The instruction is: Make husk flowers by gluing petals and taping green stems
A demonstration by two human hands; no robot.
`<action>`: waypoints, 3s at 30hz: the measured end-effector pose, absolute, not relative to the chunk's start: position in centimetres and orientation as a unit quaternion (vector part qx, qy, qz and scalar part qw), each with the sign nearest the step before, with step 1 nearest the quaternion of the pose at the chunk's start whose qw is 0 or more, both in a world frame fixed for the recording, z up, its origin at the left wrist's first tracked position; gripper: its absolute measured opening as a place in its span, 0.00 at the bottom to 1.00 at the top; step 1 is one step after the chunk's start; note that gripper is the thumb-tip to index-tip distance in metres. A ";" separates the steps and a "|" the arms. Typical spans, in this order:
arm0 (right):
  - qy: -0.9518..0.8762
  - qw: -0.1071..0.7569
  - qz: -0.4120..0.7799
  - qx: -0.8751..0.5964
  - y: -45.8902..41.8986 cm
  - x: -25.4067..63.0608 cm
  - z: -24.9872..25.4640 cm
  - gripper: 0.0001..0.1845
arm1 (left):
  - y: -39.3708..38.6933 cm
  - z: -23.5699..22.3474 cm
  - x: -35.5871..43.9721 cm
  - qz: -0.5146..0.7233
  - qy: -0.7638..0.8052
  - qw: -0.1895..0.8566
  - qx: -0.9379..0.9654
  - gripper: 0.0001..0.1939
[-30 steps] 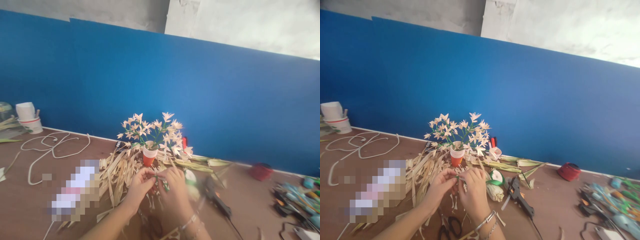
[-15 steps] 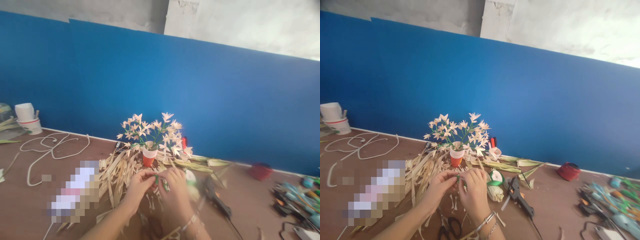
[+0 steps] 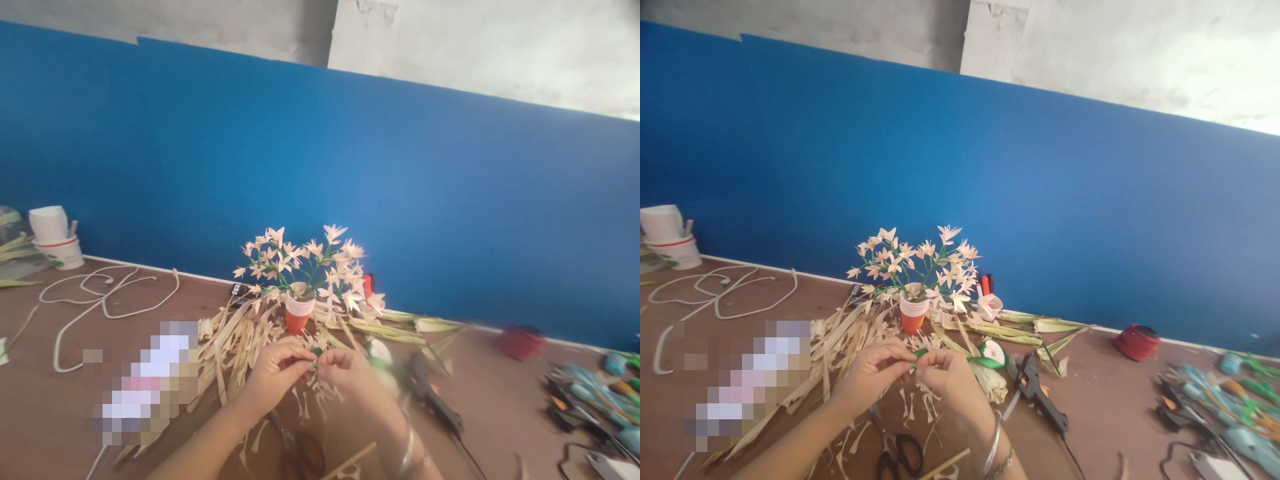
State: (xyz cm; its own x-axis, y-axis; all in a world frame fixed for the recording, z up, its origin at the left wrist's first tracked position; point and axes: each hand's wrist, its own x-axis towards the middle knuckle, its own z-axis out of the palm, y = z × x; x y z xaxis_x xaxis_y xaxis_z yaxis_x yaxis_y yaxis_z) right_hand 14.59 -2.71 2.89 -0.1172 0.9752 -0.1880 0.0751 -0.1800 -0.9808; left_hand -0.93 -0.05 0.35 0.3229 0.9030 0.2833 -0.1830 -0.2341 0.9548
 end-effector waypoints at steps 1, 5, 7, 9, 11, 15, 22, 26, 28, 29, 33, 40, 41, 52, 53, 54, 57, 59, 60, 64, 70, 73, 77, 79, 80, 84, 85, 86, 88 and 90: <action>-0.478 0.399 0.607 -0.494 -2.6 14.8 2.8 0.03 | -0.2 0.5 -0.9 0.490 0.293 0.553 0.607 0.05; -0.472 0.390 0.657 -0.438 -2.5 15.2 2.6 0.03 | -0.7 1.0 -0.6 0.457 0.312 0.588 0.590 0.07; -0.508 0.385 0.591 -0.494 -2.6 15.1 2.8 0.04 | -0.7 0.9 -0.6 0.447 0.333 0.593 0.581 0.08; -0.563 0.391 0.486 -0.542 -2.9 14.8 3.1 0.06 | -0.5 0.6 -0.6 0.439 0.353 0.594 0.574 0.08; -0.625 0.404 0.358 -0.564 -3.2 14.5 3.4 0.10 | -0.3 0.3 -0.5 0.433 0.369 0.597 0.565 0.09; -0.716 0.381 0.131 -0.570 -3.8 13.8 3.2 0.12 | 0.0 -0.2 -0.2 0.426 0.387 0.608 0.546 0.12; -0.698 0.399 0.092 -0.587 -3.7 13.8 2.5 0.14 | 0.3 -0.5 -0.3 0.444 0.354 0.651 0.504 0.14; -0.650 0.432 0.253 -0.572 -3.5 14.2 3.1 0.16 | 0.3 0.0 -0.6 0.457 0.342 0.641 0.513 0.14; -0.618 0.438 0.333 -0.561 -3.4 14.3 3.4 0.15 | 0.2 0.2 -0.8 0.456 0.340 0.638 0.518 0.12; -0.599 0.438 0.372 -0.558 -3.4 14.4 3.6 0.15 | 0.2 0.3 -0.8 0.453 0.341 0.637 0.522 0.11; -0.515 0.434 0.516 -0.530 -3.1 14.9 3.4 0.16 | 0.1 0.2 -0.9 0.447 0.331 0.640 0.531 0.10; -0.436 0.427 0.668 -0.426 -2.4 15.8 2.1 0.18 | -0.4 1.0 -1.2 0.419 0.305 0.639 0.568 0.07; -0.430 0.425 0.675 -0.423 -2.3 15.8 2.1 0.18 | -0.4 1.1 -1.2 0.412 0.309 0.640 0.570 0.07; -0.715 0.378 0.139 -0.572 -3.9 13.8 3.1 0.13 | 0.2 0.1 -0.6 0.394 0.387 0.619 0.559 0.13; -0.725 0.371 0.101 -0.571 -3.9 13.7 3.1 0.12 | 0.2 0.0 -0.6 0.393 0.385 0.624 0.554 0.14; -0.732 0.368 0.069 -0.569 -3.9 13.6 3.0 0.11 | 0.3 -0.1 -0.5 0.395 0.381 0.631 0.549 0.15; -0.747 0.371 0.009 -0.552 -3.9 13.5 3.0 0.09 | 0.4 -0.2 -0.5 0.410 0.368 0.648 0.526 0.16; -0.753 0.373 -0.011 -0.542 -3.8 13.5 3.0 0.08 | 0.5 -0.2 -0.5 0.413 0.364 0.660 0.512 0.17; -0.755 0.372 -0.019 -0.540 -3.8 13.5 3.1 0.08 | 0.5 -0.1 -0.5 0.411 0.365 0.665 0.506 0.17; -0.754 0.371 -0.050 -0.540 -3.8 13.4 3.2 0.06 | 0.6 0.0 -0.5 0.424 0.378 0.659 0.493 0.16; -0.714 0.440 0.030 -0.544 -3.6 13.3 2.9 0.06 | 0.5 0.3 -0.8 0.458 0.358 0.654 0.485 0.13; -0.654 0.446 0.220 -0.569 -3.4 13.6 3.0 0.05 | 0.5 0.3 -1.0 0.459 0.347 0.650 0.496 0.12; -0.540 0.402 0.481 -0.562 -3.1 14.3 3.2 0.04 | 0.4 0.5 -1.1 0.461 0.319 0.640 0.525 0.10; -0.495 0.399 0.552 -0.539 -2.9 14.6 2.9 0.05 | 0.2 0.8 -1.2 0.461 0.302 0.628 0.550 0.08; -0.479 0.403 0.576 -0.526 -2.9 14.8 2.7 0.06 | 0.1 1.0 -1.2 0.457 0.294 0.625 0.559 0.07; -0.454 0.409 0.630 -0.479 -2.6 14.9 2.2 0.05 | -0.3 1.3 -1.2 0.429 0.290 0.634 0.574 0.06; -0.460 0.405 0.626 -0.483 -2.6 14.9 2.2 0.05 | -0.3 1.3 -1.2 0.422 0.302 0.634 0.574 0.07; -0.472 0.398 0.608 -0.499 -2.6 14.8 2.4 0.05 | -0.3 1.2 -1.2 0.418 0.316 0.631 0.572 0.07; -0.520 0.386 0.523 -0.554 -2.8 14.5 2.7 0.06 | -0.1 0.9 -1.1 0.419 0.345 0.624 0.563 0.07; -0.593 0.388 0.377 -0.597 -3.2 14.1 3.1 0.07 | 0.1 0.5 -0.9 0.425 0.365 0.619 0.551 0.08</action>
